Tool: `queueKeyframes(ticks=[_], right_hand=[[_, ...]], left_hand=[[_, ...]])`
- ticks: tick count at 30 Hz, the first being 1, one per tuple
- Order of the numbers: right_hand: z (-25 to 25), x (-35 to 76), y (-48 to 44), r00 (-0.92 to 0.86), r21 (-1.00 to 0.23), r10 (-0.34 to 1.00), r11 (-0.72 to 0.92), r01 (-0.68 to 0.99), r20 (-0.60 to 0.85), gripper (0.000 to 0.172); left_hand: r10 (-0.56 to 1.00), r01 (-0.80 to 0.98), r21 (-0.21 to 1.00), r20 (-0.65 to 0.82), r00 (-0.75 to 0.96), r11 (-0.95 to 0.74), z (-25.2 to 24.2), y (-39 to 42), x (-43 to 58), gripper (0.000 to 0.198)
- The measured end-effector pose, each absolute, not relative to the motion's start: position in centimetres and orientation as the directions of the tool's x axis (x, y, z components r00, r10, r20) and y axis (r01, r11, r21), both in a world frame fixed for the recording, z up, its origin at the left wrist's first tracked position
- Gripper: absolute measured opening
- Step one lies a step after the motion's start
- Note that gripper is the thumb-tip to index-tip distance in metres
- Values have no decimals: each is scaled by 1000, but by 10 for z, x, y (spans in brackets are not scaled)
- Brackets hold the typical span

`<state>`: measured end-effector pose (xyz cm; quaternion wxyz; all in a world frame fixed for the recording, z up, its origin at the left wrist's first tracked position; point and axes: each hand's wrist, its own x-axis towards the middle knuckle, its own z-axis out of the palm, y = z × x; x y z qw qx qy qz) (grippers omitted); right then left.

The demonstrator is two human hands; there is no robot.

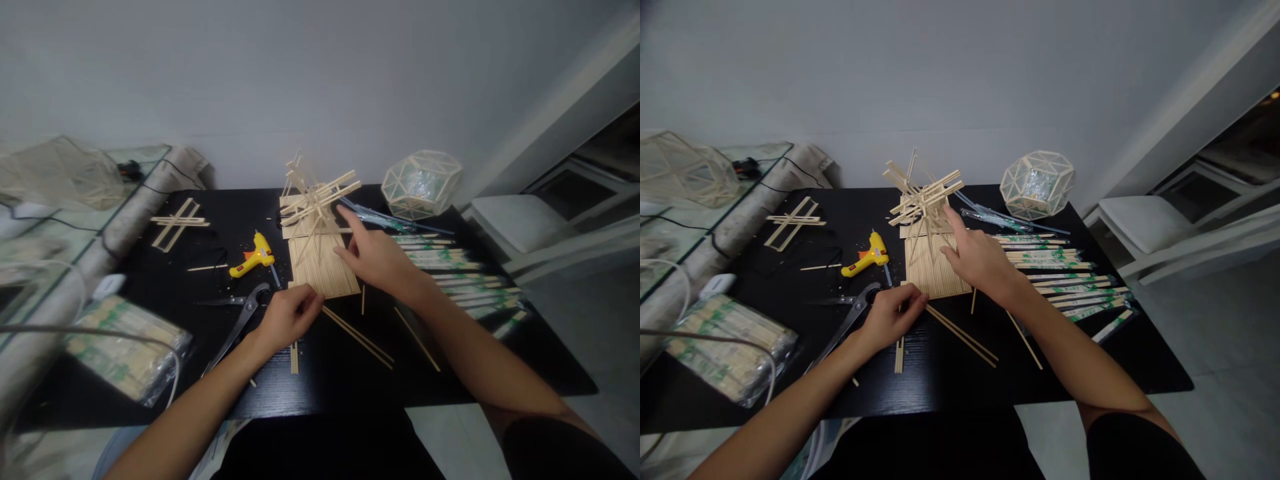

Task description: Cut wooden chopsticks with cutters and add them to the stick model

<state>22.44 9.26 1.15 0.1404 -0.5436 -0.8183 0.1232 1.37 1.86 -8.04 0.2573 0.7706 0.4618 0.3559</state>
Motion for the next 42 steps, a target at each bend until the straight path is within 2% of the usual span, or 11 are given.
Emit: queueKeyframes(ticks=[4,7,9,12,15,42], right_hand=[[7,217,90,-303,-432,935,354,830,184,88],[2,211,88,-272,-401,954,299,866,125,91],[0,210,89,-307,-317,952,294,902,9,81],[-2,214,93,-351,-206,928,322,924,-126,52],[0,218,96,-355,-214,931,330,919,-88,43],[6,222,97,-294,-397,947,320,860,126,46]], left_hand=[[891,531,717,324,318,-451,-79,19,14,37],[888,528,716,327,323,-456,-76,19,15,37],[888,526,718,328,324,-457,-75,19,15,37],[887,525,716,336,317,-459,-75,19,15,36],[886,529,712,336,320,-461,-76,19,15,35],[882,528,708,342,325,-469,-78,19,14,36]])
